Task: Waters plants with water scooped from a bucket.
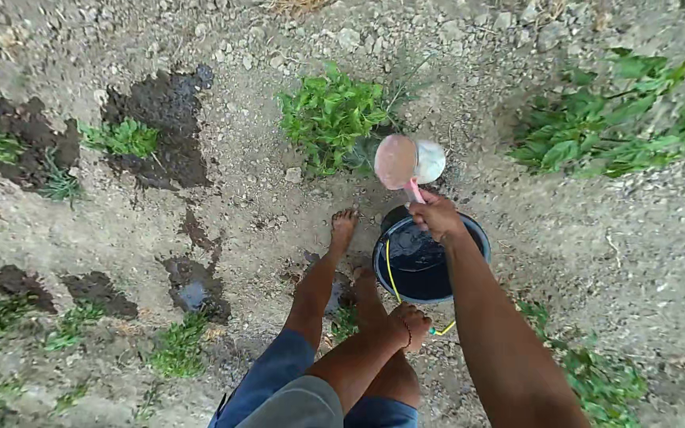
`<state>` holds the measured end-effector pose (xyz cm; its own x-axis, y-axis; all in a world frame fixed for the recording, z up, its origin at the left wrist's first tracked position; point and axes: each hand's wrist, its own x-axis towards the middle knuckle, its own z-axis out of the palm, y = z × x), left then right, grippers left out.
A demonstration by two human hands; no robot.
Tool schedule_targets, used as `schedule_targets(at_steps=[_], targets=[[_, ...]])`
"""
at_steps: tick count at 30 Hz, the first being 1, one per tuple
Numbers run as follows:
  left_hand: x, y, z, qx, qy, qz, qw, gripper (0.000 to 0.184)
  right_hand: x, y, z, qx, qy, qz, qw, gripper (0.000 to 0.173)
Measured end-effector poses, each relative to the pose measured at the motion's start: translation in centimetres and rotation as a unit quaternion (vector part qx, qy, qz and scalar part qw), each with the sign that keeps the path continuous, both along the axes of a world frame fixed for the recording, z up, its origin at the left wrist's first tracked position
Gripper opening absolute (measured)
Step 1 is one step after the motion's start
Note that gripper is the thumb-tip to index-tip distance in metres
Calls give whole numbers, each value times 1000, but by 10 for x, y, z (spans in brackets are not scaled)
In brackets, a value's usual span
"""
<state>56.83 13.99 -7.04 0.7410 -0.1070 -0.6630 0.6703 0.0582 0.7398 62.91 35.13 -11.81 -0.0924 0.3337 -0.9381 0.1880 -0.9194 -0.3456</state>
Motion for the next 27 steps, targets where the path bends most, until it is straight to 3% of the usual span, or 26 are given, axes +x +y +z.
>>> schedule_targets(at_steps=[7, 12, 15, 17, 19, 21, 23, 24, 26, 27], targets=[[2, -10, -2, 31, -1, 14, 999, 57, -29, 6, 7, 67, -106, 41, 991, 46], [5, -20, -8, 52, 11, 6, 999, 63, -21, 4, 17, 159, -187, 141, 959, 39], [8, -22, -9, 59, 24, 3, 998, 60, -8, -3, 24, 178, -227, 186, 939, 45], [10, -17, -5, 52, 28, -10, 998, 57, 14, -21, 26, 204, -236, 169, 935, 48], [15, -10, -1, 47, 40, -24, 998, 52, 50, -55, 28, 272, -198, 62, 940, 43], [22, 2, 7, 49, 59, -29, 997, 45, 87, -105, 43, 291, -53, -190, 936, 24], [33, 26, 15, 55, 79, -25, 995, 39, 124, -167, 75, 249, 127, -433, 857, 9], [39, 40, 18, 60, 87, -18, 994, 39, 140, -202, 93, 227, 183, -514, 806, 12], [53, 73, 22, 87, 88, -9, 992, 40, 162, -272, 123, 203, 224, -599, 742, 20], [61, 91, 23, 102, 89, -4, 991, 42, 168, -308, 132, 197, 212, -612, 736, 21]])
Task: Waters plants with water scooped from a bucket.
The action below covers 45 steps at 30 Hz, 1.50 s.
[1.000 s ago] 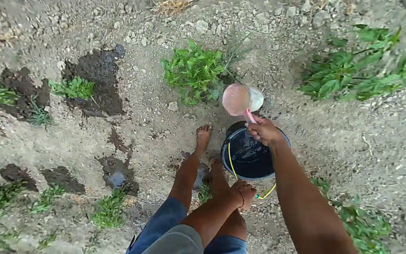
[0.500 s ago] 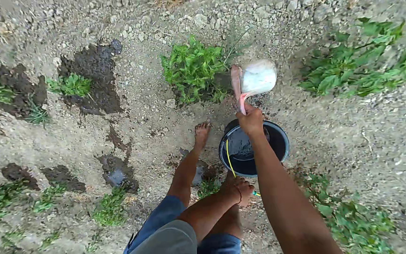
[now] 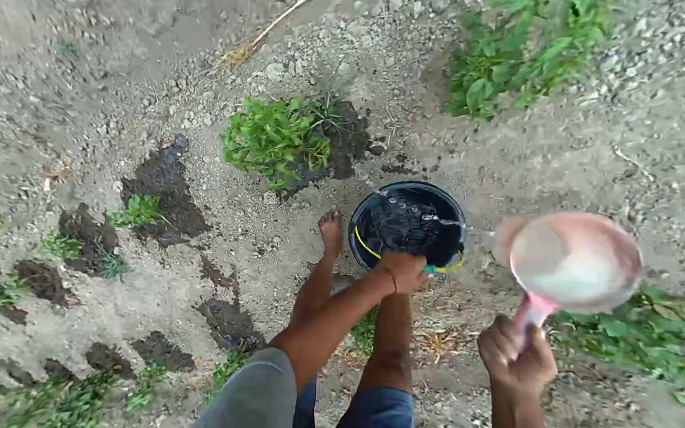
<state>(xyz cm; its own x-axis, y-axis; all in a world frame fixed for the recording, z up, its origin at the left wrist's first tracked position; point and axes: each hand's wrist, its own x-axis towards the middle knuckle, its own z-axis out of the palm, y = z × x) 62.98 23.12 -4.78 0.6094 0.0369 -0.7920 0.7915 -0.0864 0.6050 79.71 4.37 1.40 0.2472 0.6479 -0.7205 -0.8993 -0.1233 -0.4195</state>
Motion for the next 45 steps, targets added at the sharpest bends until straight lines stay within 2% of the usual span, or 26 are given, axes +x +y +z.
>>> schedule_targets(at_steps=[1, 3, 5, 7, 10, 11, 13, 16, 18, 20, 23, 25, 26, 28, 31, 34, 37, 41, 43, 45], targets=[[9, 18, -1, 15, 5, 3, 1000, 43, 2, -33, 6, -32, -22, 6, 999, 19], [29, 47, -10, 44, 22, 0, 999, 44, -5, -80, 7, -132, -100, 75, 983, 14], [50, 66, -20, 75, 40, -19, 996, 42, -15, -97, -6, -212, -207, 223, 929, 13], [66, 76, -23, 102, 51, -56, 992, 38, -20, -78, -29, -219, -312, 460, 802, 28], [78, 71, -21, 124, 63, -107, 984, 31, -36, -7, -74, -229, -315, 704, 594, 51], [79, 67, -20, 124, 72, -112, 983, 30, -44, 10, -96, -251, -314, 733, 548, 59], [81, 58, -17, 117, 96, -126, 980, 32, -51, 30, -141, -300, -331, 721, 530, 63], [88, 45, -7, 89, 138, -162, 973, 39, -44, 43, -187, -317, -305, 713, 547, 50], [91, 39, -1, 75, 159, -184, 967, 40, -43, 41, -206, -284, -241, 724, 580, 45], [92, 35, 1, 75, 173, -191, 964, 40, -42, 28, -228, -220, -188, 701, 651, 43], [97, 36, 1, 82, 181, -181, 963, 39, -29, 6, -251, -139, -148, 617, 761, 37], [99, 40, -1, 89, 180, -170, 965, 39, -16, -9, -249, -109, -43, 537, 836, 34], [100, 42, -3, 92, 179, -163, 966, 39, -7, -17, -245, -96, 22, 500, 860, 33], [102, 46, -9, 100, 180, -149, 967, 39, 7, -37, -233, -59, 105, 453, 883, 33], [106, 59, -25, 108, 186, -112, 970, 39, 18, -68, -202, 2, 155, 397, 905, 27], [110, 72, -43, 109, 180, -82, 974, 39, 21, -92, -149, 44, 165, 333, 927, 18], [105, 73, -60, 121, 166, -52, 977, 42, 27, -110, -88, 69, 103, 261, 957, 19], [99, 66, -47, 134, 156, -62, 977, 44, 54, -97, -38, 122, 9, 186, 975, 18], [95, 55, -34, 130, 158, -76, 976, 43, 77, -76, -27, 100, -30, 170, 980, 16], [89, 42, -20, 121, 168, -100, 973, 46, 102, -48, -35, 63, -75, 164, 982, 17]])
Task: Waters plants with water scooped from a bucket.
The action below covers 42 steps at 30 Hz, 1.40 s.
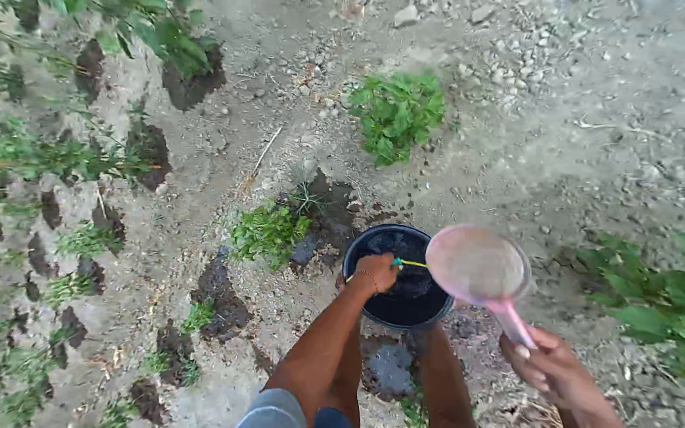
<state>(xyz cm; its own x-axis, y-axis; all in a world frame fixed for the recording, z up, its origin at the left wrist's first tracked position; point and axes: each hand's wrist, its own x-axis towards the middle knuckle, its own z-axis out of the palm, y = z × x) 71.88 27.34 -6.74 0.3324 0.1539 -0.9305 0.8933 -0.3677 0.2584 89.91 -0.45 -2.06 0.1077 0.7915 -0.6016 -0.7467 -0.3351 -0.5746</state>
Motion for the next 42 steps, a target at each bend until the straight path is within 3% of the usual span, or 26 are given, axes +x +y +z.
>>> schedule_targets(at_steps=[7, 9, 14, 24, 32, 42], targets=[[-12, -34, 27, -20, 20, -26, 999, 48, 84, 128, -85, -114, -126, 61, 984, 24], [-14, -35, 27, -19, 19, -19, 999, 47, 95, 161, -106, -163, -138, 76, 974, 29], [-13, -32, 26, -27, 15, -8, 999, 46, 98, 207, -142, -211, -123, 53, 968, 20], [-19, -34, 29, -50, 8, -6, 999, 45, 85, 246, -137, -270, -90, -21, 958, 16], [-19, -32, 28, -54, 7, -11, 998, 45, 90, 275, -122, -346, -213, -13, 913, 18], [-20, -30, 29, -55, 11, -20, 998, 46, 77, 262, -93, -335, -387, 29, 859, 47]])
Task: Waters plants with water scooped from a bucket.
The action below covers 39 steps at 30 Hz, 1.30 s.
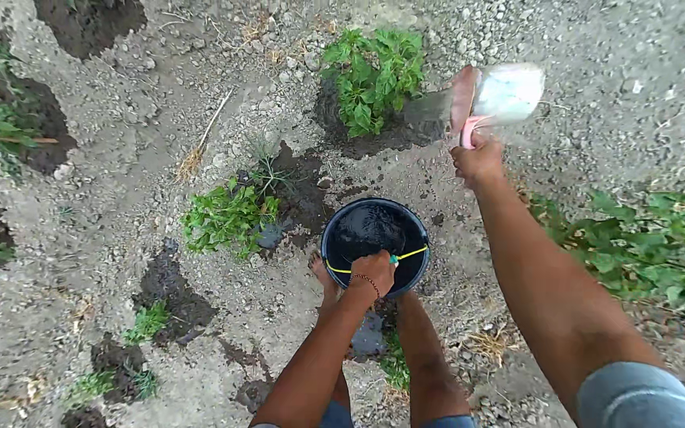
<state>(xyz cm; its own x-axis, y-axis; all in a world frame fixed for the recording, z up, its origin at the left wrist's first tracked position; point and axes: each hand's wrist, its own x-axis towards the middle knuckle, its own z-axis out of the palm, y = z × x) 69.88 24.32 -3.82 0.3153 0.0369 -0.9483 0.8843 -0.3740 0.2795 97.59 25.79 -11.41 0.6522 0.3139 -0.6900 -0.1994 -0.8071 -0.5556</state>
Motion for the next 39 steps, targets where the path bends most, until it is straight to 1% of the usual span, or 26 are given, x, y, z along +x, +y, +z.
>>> schedule_targets(at_steps=[1, 2, 3, 4, 5, 7, 8, 9, 10, 11, 12, 13, 14, 15, 16, 18, 20, 23, 25, 26, 29, 30, 31, 33, 35, 39], targets=[[0, 1, -1, 0, 0, -1, 1000, 46, -8, -10, 8, 32, -7, -13, 999, 45], [0, 2, -1, 1, -2, -3, 1000, 46, -19, -24, 18, 84, 0, -43, 996, 38], [1, 4, -2, 6, -5, -5, 1000, 46, -33, -43, 30, 148, 34, -90, 984, 32], [2, 7, -3, 9, -7, -9, 1000, 46, -47, -66, 41, 217, 88, -157, 959, 26], [3, 10, -5, 11, -9, -12, 1000, 47, -63, -94, 51, 282, 146, -224, 921, 19], [5, 18, -8, 17, -13, -16, 1000, 47, -106, -161, 70, 377, 248, -326, 831, 11], [6, 23, -10, 21, -15, -19, 999, 47, -131, -193, 79, 387, 279, -358, 803, 7], [8, 27, -12, 22, -16, -24, 999, 47, -157, -222, 88, 375, 296, -367, 798, 11], [9, 30, -14, 24, -19, -30, 999, 48, -181, -246, 93, 347, 300, -356, 814, 14], [11, 33, -16, 24, -20, -36, 999, 48, -206, -265, 97, 297, 289, -339, 844, 9], [11, 34, -17, 21, -21, -41, 999, 48, -228, -277, 97, 237, 271, -311, 880, 10], [11, 34, -18, 18, -22, -46, 999, 48, -248, -283, 92, 174, 244, -254, 920, 14], [10, 33, -18, 11, -20, -49, 999, 49, -262, -286, 84, 111, 209, -159, 959, 18], [8, 31, -18, 4, -20, -50, 999, 48, -271, -284, 73, 47, 179, -38, 982, 25], [6, 27, -17, -5, -20, -50, 999, 48, -275, -275, 62, -19, 163, 82, 983, 31], [0, 17, -14, -23, -24, -47, 998, 46, -279, -242, 36, -154, 150, 240, 947, 43], [-7, 7, -15, -35, -30, -39, 998, 45, -276, -211, -4, -252, 132, 299, 911, 59], [-11, -2, -18, -36, -33, -28, 998, 45, -268, -190, -61, -281, 123, 308, 900, 53], [-11, -2, -22, -20, -39, -11, 999, 44, -266, -185, -84, -249, 198, 303, 898, 50], [-10, 0, -24, -10, -43, -5, 999, 43, -268, -185, -94, -212, 243, 282, 904, 47], [-10, 4, -29, 14, -65, 9, 998, 42, -277, -201, -117, -64, 335, 151, 928, 41], [-8, 5, -30, 17, -70, 9, 997, 41, -277, -211, -120, -15, 378, 88, 922, 39], [-6, 7, -32, 22, -74, 6, 997, 41, -275, -221, -121, 33, 427, 21, 903, 38], [-2, 14, -37, 42, -80, 1, 996, 40, -270, -242, -121, 117, 514, -75, 847, 35], [1, 22, -44, 58, -84, 1, 995, 39, -270, -267, -114, 181, 558, -111, 802, 35], [12, 37, -52, 68, -77, 12, 995, 37, -275, -317, -75, 280, 577, -135, 755, 27]])
